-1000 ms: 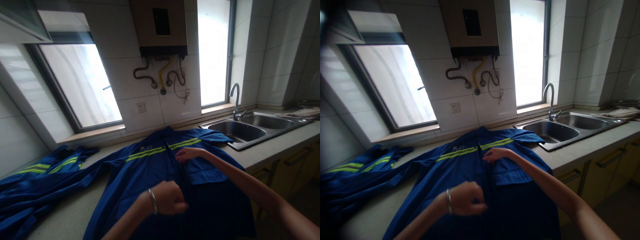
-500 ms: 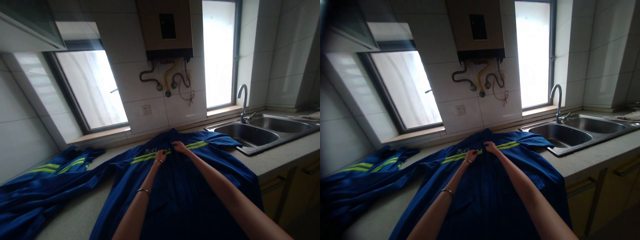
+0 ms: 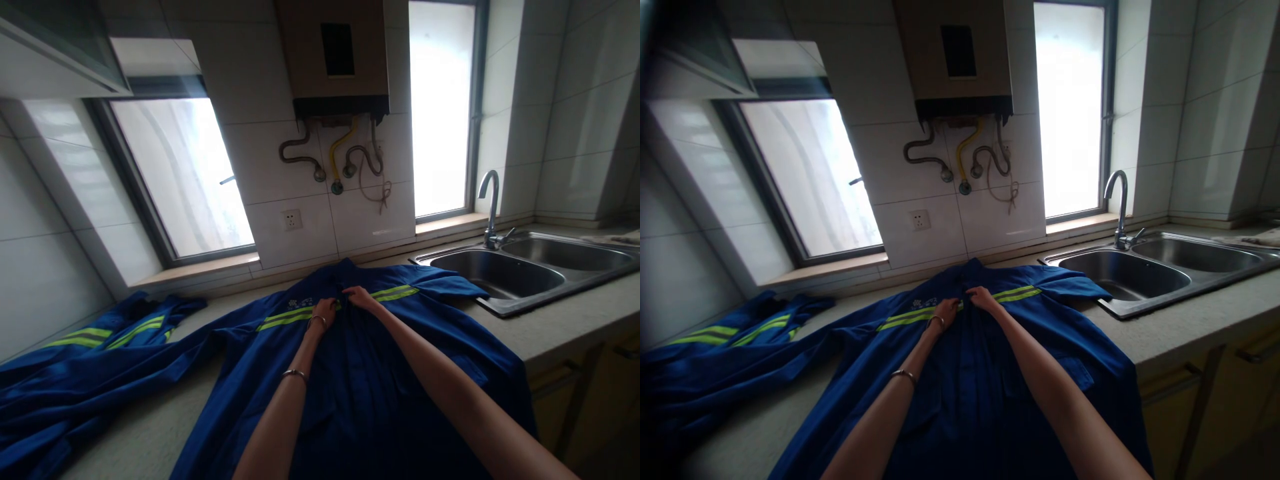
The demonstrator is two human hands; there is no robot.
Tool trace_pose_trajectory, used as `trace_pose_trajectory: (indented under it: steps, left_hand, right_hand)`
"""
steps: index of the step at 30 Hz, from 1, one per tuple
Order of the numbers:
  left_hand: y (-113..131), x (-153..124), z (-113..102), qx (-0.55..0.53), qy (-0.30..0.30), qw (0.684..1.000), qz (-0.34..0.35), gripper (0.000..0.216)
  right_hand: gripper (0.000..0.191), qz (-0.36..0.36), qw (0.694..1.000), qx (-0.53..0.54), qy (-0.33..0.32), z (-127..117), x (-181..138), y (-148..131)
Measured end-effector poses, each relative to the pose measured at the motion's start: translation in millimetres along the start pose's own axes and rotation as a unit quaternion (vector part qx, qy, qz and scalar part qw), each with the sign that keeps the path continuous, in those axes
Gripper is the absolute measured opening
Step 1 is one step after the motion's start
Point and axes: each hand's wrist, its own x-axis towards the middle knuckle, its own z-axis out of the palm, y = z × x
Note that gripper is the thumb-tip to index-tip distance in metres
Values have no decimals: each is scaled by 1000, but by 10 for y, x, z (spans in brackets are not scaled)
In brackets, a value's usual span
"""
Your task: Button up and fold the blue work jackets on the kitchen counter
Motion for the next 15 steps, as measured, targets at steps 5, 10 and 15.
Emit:
trace_pose_trajectory:
  steps: [5,10,15]
  left_hand:
    - [-19,92,-25,-18,26,999,-10,30]
    - [30,60,-51,-43,39,998,0,29]
    - [82,-59,-161,-66,37,997,5,34]
  right_hand:
    - [42,11,1000,-20,9,4,-13,17]
    - [40,12,1000,-24,15,0,-23,32]
    - [41,1,999,-14,43,40,-57,35]
